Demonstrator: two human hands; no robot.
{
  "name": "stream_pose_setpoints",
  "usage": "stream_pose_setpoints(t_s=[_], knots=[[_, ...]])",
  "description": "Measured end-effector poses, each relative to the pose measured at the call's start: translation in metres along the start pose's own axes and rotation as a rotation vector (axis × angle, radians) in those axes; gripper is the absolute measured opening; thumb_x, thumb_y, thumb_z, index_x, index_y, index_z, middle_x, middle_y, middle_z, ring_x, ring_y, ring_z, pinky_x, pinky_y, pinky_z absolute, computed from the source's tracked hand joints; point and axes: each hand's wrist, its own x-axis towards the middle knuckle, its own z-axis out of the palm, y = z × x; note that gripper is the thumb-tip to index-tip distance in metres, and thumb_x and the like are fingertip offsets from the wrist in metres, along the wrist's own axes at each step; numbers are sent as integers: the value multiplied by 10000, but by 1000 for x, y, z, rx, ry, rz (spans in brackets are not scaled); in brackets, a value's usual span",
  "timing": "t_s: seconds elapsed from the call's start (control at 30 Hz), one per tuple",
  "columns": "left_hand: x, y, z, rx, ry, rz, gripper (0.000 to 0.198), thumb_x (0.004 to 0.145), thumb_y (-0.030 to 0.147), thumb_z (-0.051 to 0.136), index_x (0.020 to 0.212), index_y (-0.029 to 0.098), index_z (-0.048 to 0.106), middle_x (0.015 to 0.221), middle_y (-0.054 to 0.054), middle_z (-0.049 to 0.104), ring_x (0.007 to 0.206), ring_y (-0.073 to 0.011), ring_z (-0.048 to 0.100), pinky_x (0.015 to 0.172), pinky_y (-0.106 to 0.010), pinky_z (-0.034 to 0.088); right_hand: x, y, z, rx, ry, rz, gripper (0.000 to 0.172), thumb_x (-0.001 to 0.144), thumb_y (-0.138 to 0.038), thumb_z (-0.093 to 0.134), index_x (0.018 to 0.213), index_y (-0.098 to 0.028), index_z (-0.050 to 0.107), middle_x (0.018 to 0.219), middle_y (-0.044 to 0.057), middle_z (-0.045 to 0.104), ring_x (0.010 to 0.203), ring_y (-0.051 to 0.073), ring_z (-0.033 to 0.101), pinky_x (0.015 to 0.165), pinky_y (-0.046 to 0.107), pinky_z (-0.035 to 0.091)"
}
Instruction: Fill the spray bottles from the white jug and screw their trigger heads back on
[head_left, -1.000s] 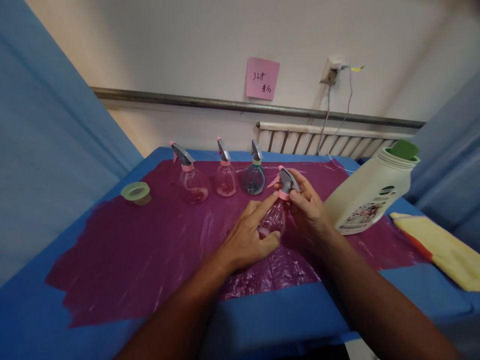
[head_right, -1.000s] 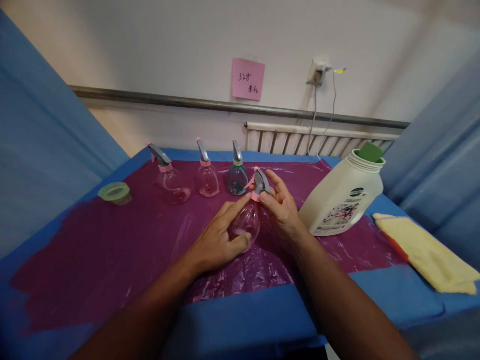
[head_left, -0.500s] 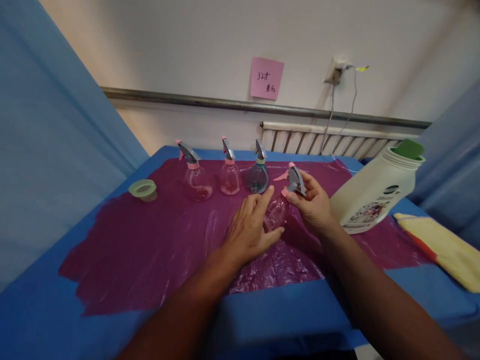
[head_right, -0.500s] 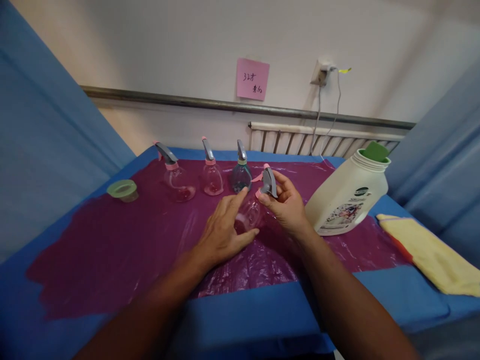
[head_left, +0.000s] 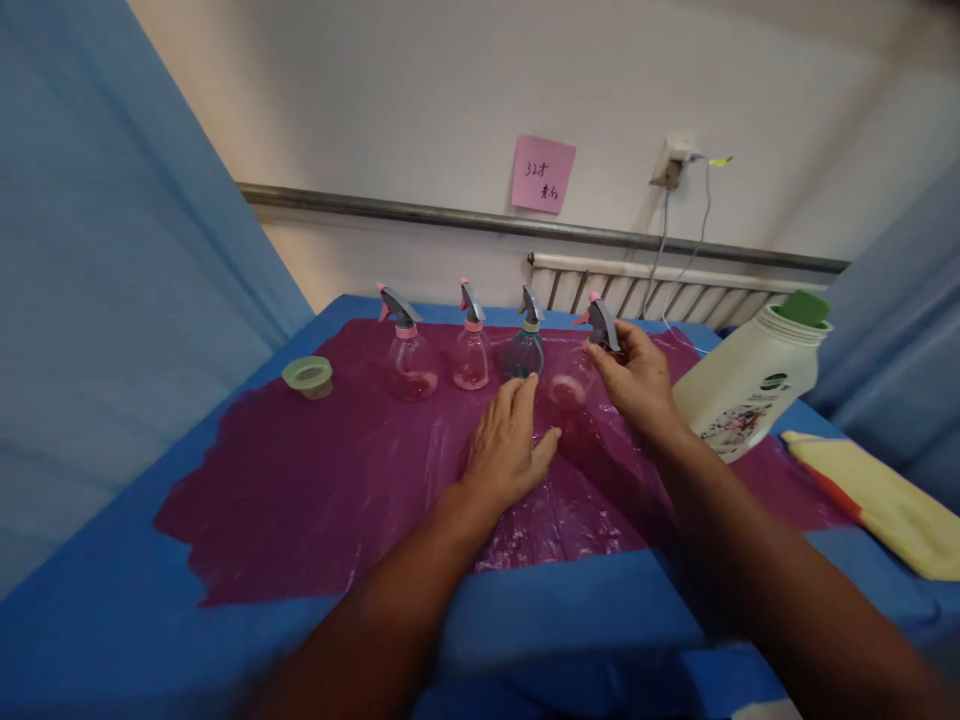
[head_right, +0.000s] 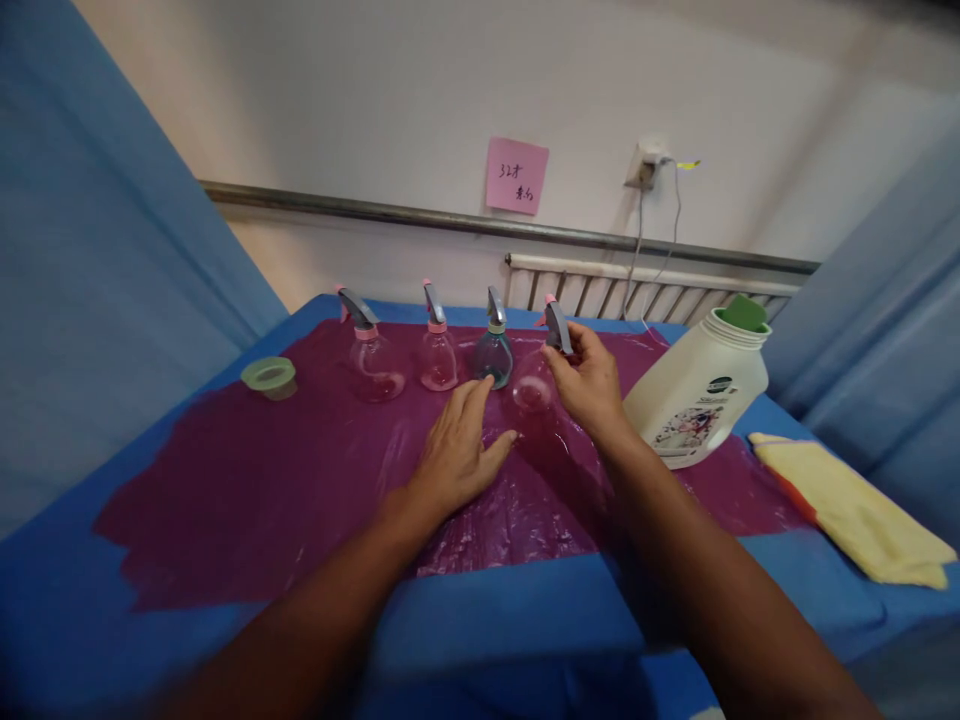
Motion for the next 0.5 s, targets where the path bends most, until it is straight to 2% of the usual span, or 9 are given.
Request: stream_pose_setpoints(t_s=[0.1,0.23,0.33,0.43,0.5], knots=[[1,-1,-1,29,-51,-17,739,1079,308,712,1758,205,438,1699,-216,587,1595,-411,608,1336,-622,535,26,14,5,-159,19,-19,490,916,-493,777,1318,-213,795,1266,136,867,1022,279,792,1006,487,651],[2,-1,-5,44,-95,-28,673,1080,290,685,1715,194,485,1654,-206,620,1563,-397,624,1324,-610,535,44,32,17,-214,54,-5,513,875,-500,756,1258,-160,794,1193,193,863,1006,323,779,1053,568,632],[2,0,-8,48,-99,-38,635,1085,296,678,1690,185,519,1629,-205,638,1522,-393,644,1292,-601,550,45,43,20,-240,64,2,515,875,-545,759,1200,-148,806,1104,198,857,966,332,766,1038,595,632],[1,2,-9,43,-81,-34,573,1076,298,691,1631,209,581,1565,-179,680,1441,-371,677,1235,-567,569,39,47,16,-240,63,-6,564,911,-608,769,1255,-163,805,1160,187,866,1000,316,780,1042,572,644],[1,2,-8,15,-74,-35,352,1102,308,652,1438,212,695,1392,-150,748,1298,-341,719,1152,-516,582,31,45,11,-233,74,-12,628,925,-637,795,1344,-169,785,1254,192,861,1072,315,794,1061,567,648]])
